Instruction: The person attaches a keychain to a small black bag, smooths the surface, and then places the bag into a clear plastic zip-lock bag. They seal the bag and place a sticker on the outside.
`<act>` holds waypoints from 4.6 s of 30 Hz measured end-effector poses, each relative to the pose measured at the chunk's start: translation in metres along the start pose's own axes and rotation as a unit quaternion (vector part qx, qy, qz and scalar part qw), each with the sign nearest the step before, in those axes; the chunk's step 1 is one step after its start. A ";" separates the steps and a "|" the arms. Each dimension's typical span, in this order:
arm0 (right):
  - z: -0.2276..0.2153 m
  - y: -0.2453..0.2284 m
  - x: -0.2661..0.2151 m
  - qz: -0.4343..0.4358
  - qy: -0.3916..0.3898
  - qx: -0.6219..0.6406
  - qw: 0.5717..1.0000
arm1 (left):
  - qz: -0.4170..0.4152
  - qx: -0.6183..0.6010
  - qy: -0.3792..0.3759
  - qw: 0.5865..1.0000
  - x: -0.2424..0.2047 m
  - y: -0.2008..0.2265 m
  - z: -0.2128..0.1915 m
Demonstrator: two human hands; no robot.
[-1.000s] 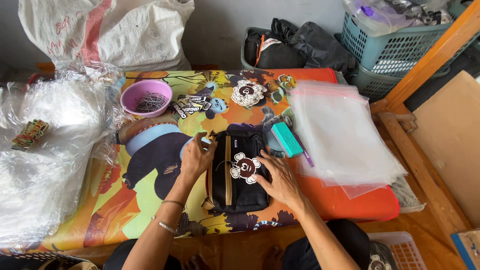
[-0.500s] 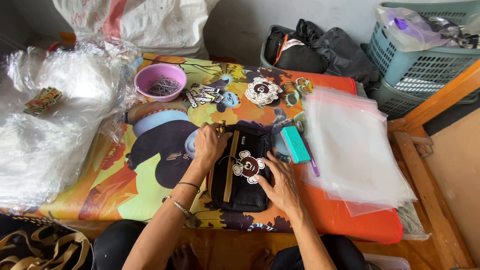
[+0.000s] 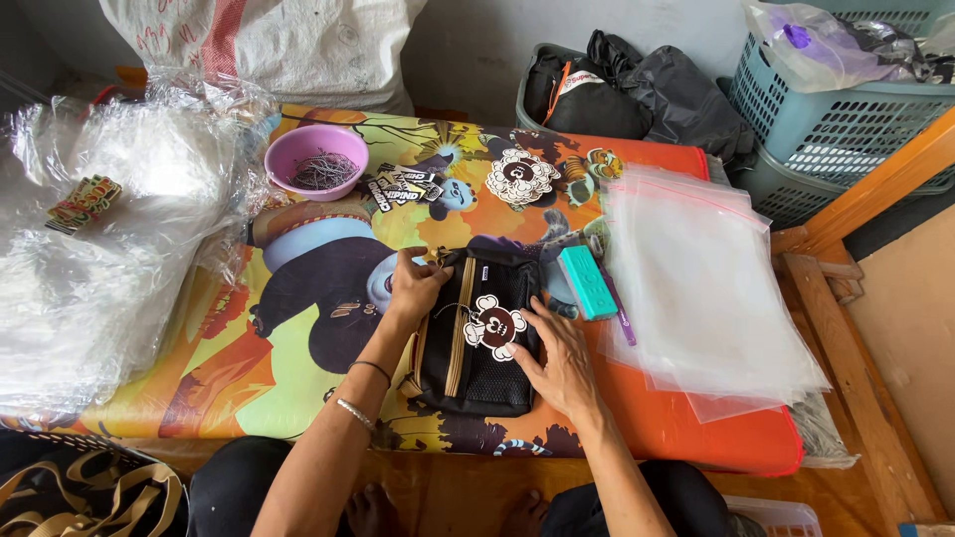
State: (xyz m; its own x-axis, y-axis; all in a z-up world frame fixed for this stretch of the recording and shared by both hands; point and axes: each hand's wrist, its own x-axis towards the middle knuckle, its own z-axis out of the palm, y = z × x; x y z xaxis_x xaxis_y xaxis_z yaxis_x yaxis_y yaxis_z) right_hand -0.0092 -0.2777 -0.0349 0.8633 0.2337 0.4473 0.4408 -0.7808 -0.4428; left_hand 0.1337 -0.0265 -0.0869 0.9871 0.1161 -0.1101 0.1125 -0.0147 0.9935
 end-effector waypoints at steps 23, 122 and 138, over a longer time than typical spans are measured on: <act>-0.010 -0.013 0.003 0.004 -0.004 0.003 1.000 | 0.270 0.361 -0.197 0.871 -0.126 0.051 -0.062; -0.051 -0.011 0.086 -0.053 -0.315 -0.121 0.940 | 0.251 0.570 -0.229 0.748 -0.098 0.102 -0.040; -0.048 -0.012 0.061 -0.060 -0.285 -0.066 0.954 | 0.207 0.534 -0.273 0.773 -0.148 0.097 -0.056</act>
State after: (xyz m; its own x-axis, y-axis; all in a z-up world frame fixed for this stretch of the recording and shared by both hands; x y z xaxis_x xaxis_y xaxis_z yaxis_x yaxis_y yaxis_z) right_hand 0.0261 -0.2816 0.0348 0.8191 0.5732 -0.0230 0.5421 -0.7865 -0.2959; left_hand -0.0082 0.0108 0.0276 0.8321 -0.5496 -0.0742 -0.4830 -0.7839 0.3900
